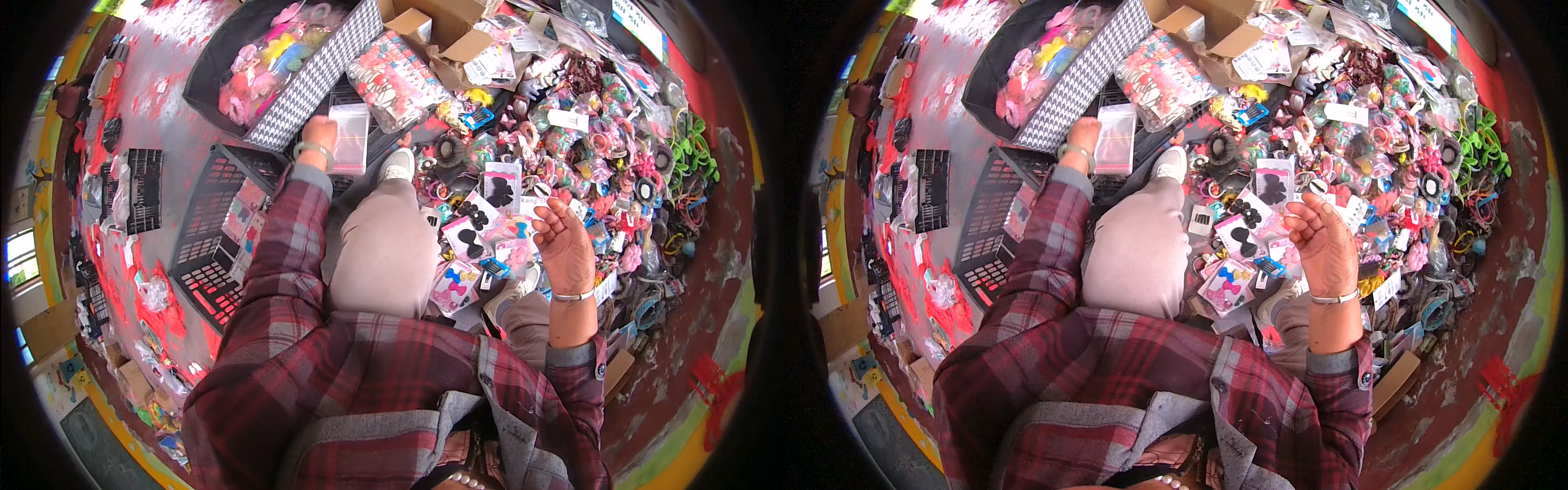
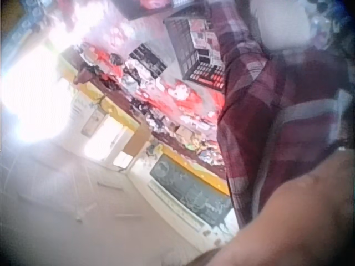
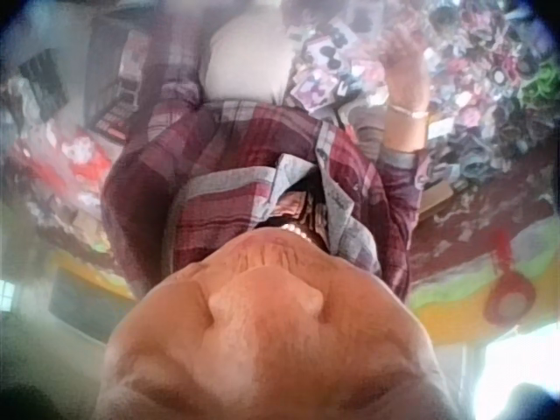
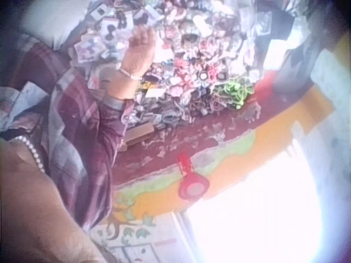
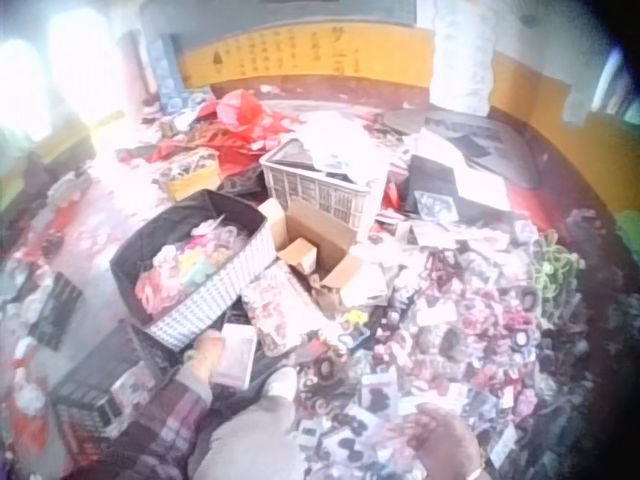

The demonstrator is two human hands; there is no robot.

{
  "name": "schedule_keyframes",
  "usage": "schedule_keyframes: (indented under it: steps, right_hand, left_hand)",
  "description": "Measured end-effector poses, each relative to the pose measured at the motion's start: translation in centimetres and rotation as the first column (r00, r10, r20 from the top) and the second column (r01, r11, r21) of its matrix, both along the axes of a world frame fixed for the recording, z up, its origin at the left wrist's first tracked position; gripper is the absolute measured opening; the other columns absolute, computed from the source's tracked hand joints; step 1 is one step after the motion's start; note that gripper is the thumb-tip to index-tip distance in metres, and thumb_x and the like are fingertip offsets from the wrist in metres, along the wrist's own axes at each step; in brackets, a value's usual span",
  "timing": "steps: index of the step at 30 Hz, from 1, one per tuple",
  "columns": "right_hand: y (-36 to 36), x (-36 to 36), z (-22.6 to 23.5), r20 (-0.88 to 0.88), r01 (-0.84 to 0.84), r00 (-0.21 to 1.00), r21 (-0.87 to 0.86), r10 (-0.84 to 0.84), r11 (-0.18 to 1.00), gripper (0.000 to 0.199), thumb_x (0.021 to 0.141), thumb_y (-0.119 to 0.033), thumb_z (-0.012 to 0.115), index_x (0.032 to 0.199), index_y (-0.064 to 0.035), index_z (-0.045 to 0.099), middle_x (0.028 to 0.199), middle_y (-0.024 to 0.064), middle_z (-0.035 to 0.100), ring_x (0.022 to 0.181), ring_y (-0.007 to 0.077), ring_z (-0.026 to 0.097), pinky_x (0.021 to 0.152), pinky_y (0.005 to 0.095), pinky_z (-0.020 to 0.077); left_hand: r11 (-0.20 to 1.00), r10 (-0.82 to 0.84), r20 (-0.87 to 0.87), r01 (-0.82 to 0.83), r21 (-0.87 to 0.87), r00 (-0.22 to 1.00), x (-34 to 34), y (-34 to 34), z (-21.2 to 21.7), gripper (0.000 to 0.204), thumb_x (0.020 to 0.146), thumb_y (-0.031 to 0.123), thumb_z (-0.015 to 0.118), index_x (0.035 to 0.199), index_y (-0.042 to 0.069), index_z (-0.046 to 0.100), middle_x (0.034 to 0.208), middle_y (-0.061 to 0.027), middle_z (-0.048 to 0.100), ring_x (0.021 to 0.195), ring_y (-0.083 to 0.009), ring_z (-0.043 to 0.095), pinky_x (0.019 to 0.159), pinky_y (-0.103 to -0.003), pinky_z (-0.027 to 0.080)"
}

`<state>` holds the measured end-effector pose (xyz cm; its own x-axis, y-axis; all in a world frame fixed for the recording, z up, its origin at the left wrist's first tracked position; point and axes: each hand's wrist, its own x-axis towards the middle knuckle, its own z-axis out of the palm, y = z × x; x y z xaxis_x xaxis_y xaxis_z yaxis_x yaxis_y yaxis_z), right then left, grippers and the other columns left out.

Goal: The person sits on the floor amidst a large pile of hair accessories and packaging. They pick up various items, including a bag of pink hair ties and a package of black hair clips, and wipe them with a cloth. The person continues to sort through the pile, handling different hair accessories and wiping them down.

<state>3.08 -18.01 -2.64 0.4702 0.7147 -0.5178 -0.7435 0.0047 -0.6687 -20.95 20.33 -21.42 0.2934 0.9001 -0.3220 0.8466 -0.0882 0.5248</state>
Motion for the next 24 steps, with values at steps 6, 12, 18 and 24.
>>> schedule_keyframes:
  steps: [6, 12, 18, 24]
  right_hand:
    - [0.3, -0.3, 0.1, -0.012, -0.034, 0.999, -0.002, 0.034, 0.999, 0.031, 0.087, -0.026, 0.048, 0.106, -0.0015, 0.053, 0.094, 0.0112, 0.062, 0.079, 0.0176, 0.06, 0.069, 0.0264, 0.0457]
    - [-1.0, 0.2, -0.6, -0.017, 0.011, 1.0, 0.041, -0.01, 0.999, 0.039, 0.086, -0.028, 0.049, 0.111, 0.0018, 0.049, 0.098, 0.0151, 0.059, 0.081, 0.0198, 0.059, 0.071, 0.0287, 0.0458]
    - [-2.3, 3.6, 2.5, 0.128, 0.087, 0.986, 0.147, -0.106, 0.985, 0.032, 0.086, -0.026, 0.047, 0.105, 0.0007, 0.052, 0.094, 0.0112, 0.061, 0.082, 0.0184, 0.06, 0.071, 0.0266, 0.0453]
    - [-5.2, 5.5, 3.6, 0.159, 0.185, 0.963, 0.209, -0.22, 0.96, 0.035, 0.089, -0.026, 0.044, 0.108, 0.0024, 0.05, 0.099, 0.0123, 0.059, 0.087, 0.0196, 0.059, 0.073, 0.0267, 0.0455]
  left_hand:
    - [0.998, 0.044, -0.171, -0.05, -0.035, 0.984, -2.1, -7.3, 1.2, 0.093, 0.058, 0.046, 0.071, 0.13, 0.005, 0.027, 0.126, -0.0246, 0.038, 0.117, -0.035, 0.038, 0.096, -0.039, 0.032]
    - [0.996, 0.009, -0.408, 0.026, 0.08, 0.913, 1.9, -9.5, 3.1, 0.1, 0.057, 0.047, 0.072, 0.135, 0.017, 0.017, 0.127, -0.0216, 0.033, 0.117, -0.0355, 0.036, 0.092, -0.046, 0.035]
    - [0.991, -0.025, -0.398, 0.074, 0.108, 0.917, 0.9, -8.2, 0.1, 0.095, 0.056, 0.043, 0.072, 0.134, 0.02, 0.023, 0.126, -0.017, 0.036, 0.115, -0.0346, 0.039, 0.091, -0.049, 0.034]
    - [0.993, -0.029, -0.394, 0.071, 0.092, 0.919, -1.0, -6.3, 0.2, 0.095, 0.055, 0.043, 0.073, 0.133, 0.018, 0.025, 0.129, -0.0174, 0.035, 0.117, -0.0356, 0.037, 0.094, -0.05, 0.032]
